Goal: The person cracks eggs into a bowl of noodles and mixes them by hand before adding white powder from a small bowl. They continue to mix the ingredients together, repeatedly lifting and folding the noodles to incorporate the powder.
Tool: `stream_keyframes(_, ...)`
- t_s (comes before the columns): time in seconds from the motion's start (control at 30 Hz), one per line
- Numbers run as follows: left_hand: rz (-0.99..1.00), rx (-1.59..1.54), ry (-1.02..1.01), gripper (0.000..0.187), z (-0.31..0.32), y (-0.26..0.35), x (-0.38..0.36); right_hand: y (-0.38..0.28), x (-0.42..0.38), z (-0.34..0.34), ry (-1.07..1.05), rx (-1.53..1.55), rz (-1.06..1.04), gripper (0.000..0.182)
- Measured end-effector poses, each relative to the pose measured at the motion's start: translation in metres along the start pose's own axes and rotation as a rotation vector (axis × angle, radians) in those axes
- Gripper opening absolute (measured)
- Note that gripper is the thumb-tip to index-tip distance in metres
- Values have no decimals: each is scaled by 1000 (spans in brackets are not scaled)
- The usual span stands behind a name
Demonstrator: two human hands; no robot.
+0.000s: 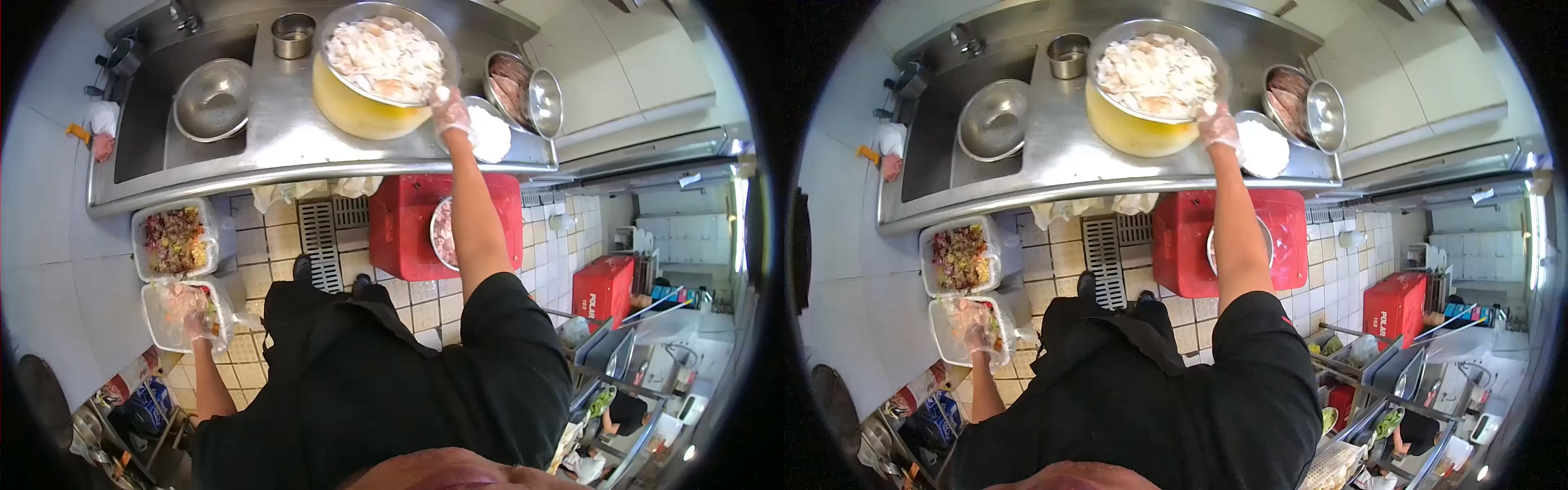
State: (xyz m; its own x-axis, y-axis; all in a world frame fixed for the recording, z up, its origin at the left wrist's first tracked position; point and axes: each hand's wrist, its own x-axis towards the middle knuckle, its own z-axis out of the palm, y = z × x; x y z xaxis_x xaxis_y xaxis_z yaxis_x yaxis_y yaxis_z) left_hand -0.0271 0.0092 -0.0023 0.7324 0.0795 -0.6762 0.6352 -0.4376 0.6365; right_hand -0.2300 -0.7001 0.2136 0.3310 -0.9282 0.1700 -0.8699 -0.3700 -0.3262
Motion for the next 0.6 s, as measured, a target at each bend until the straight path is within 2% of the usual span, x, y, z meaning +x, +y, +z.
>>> stream_keyframes(0.03,-37,5,0,19,0,-17,-14,19,0,-8,30,113,-6,44)
stream_keyframes(0.07,101,-73,0,21,-30,84,77,-65,42,33,160,394,-31,41)
stream_keyframes(0.1,55,-109,-66,23,-26,74,63,-60,39,27,184,502,-42,38)
stream_keyframes(0.13,14,-139,-130,25,-21,66,50,-58,38,23,-16,1108,152,27)
stream_keyframes(0.17,-38,-286,-8,18,-5,53,35,-55,37,14,-106,1351,225,24)
stream_keyframes(0.2,-73,-350,-49,19,4,53,40,-62,46,8,-186,1617,286,20)
stream_keyframes(0.27,-136,-480,-122,20,16,58,51,-84,68,1,-290,1615,360,20)
stream_keyframes(0.3,-100,-495,-147,20,22,67,55,-93,81,2,-348,1610,395,20)
stream_keyframes(0.4,5,-567,-154,23,44,97,43,-102,126,18,-347,1319,178,24)
stream_keyframes(0.43,50,-598,-120,24,49,117,21,-101,143,26,-345,1186,116,35)
stream_keyframes(0.47,101,-628,-89,25,52,132,3,-107,153,26,-326,1044,86,37)
stream_keyframes(0.53,89,-630,-84,27,55,144,-20,-117,172,21,-269,758,25,42)
stream_keyframes(0.57,78,-628,-86,28,59,144,-27,-113,187,25,-188,540,-162,44)
stream_keyframes(0.6,64,-620,-58,26,61,135,-26,-121,186,16,-140,473,-236,43)
